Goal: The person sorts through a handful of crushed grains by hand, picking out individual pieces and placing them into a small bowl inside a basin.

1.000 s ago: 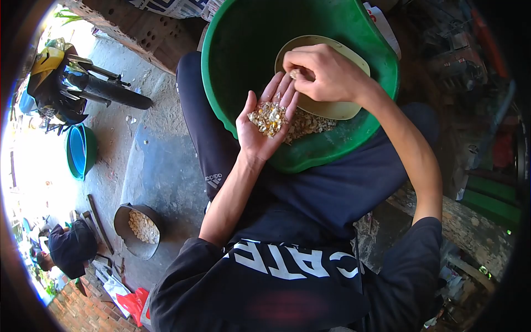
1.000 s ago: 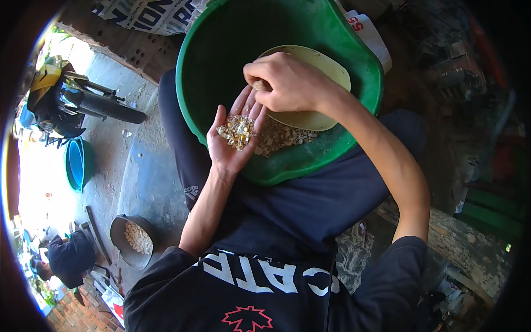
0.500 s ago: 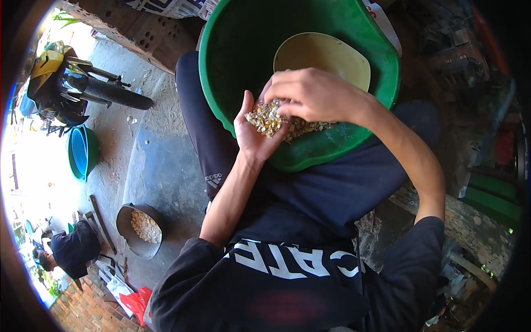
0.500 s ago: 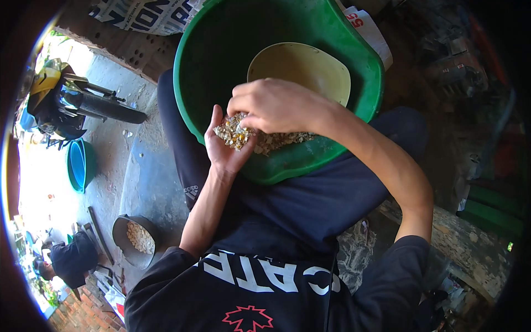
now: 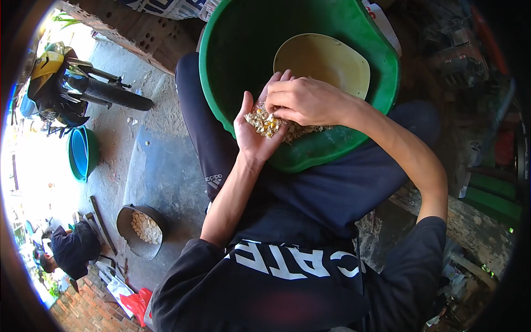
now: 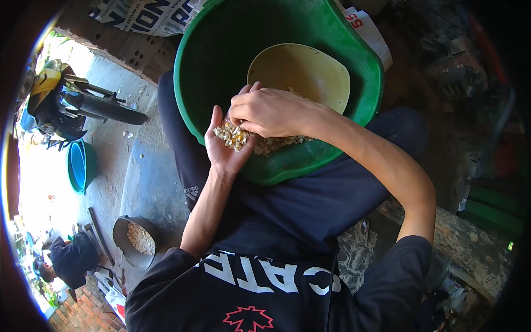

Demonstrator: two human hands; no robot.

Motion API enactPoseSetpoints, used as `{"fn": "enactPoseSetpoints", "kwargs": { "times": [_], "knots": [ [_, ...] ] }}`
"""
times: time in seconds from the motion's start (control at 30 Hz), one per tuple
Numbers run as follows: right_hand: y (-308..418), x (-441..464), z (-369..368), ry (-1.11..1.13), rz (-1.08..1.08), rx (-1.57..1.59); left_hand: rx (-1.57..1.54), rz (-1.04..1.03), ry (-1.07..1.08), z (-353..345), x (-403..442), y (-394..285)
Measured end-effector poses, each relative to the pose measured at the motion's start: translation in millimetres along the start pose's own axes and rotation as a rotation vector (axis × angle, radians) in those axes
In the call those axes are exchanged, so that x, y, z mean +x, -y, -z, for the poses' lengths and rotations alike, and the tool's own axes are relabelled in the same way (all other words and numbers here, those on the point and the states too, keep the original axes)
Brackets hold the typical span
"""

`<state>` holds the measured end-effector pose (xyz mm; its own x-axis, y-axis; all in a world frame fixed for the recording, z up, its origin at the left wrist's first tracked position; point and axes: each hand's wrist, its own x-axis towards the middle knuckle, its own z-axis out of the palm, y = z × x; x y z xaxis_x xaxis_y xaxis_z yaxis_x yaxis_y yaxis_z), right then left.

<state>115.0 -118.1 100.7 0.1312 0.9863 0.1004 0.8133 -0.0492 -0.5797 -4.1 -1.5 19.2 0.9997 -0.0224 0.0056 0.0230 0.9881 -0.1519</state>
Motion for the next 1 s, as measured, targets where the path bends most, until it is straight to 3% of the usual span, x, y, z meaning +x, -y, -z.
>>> {"fn": "enactPoseSetpoints", "kwargs": {
  "times": [0.07, 0.13, 0.23, 0.3, 0.37, 0.5, 0.63, 0.73, 0.87, 0.93, 1.0],
  "knots": [
    [1.3, 0.8, -1.4, -0.025, 0.015, 0.002, -0.015, 0.006, -0.01, 3.8, -1.2, -1.1],
    [3.0, 4.1, 1.2, -0.145, 0.021, 0.042, -0.189, 0.117, 0.242, 21.1, -2.1, -6.2],
    [11.7, 6.2, 24.1, -0.241, -0.005, -0.052, -0.089, 0.08, 0.208, 26.5, 0.3, -9.0],
    [4.4, 9.1, 38.3, -0.442, 0.046, -0.086, -0.108, 0.052, 0.115, 15.5, 0.6, -4.8],
    [2.1, 3.7, 57.0, -0.392, -0.116, -0.068, -0.16, -0.032, -0.019, -2.3, 2.0, 0.3],
    [-11.8, -9.6, 71.8, -0.233, -0.238, -0.038, -0.183, -0.063, 0.014, 1.1, 2.4, -1.8],
    [-3.5, -8.2, 67.9, -0.168, -0.222, 0.034, -0.193, -0.064, 0.001, 2.7, 2.3, -2.7],
    [-5.9, -3.5, 55.1, -0.17, -0.08, 0.121, -0.186, -0.084, -0.038, 6.9, 2.2, -2.7],
    [-7.3, -3.5, 51.5, -0.194, -0.147, 0.106, -0.216, -0.096, -0.028, 4.6, 3.3, -1.8],
    [-17.8, -9.1, 57.4, -0.248, -0.24, -0.25, -0.217, -0.095, -0.008, 5.7, 4.9, -2.1],
    [-24.0, -14.3, 66.9, -0.223, -0.354, -0.307, -0.215, -0.106, -0.015, 5.0, 3.4, -1.2]
  ]
}}
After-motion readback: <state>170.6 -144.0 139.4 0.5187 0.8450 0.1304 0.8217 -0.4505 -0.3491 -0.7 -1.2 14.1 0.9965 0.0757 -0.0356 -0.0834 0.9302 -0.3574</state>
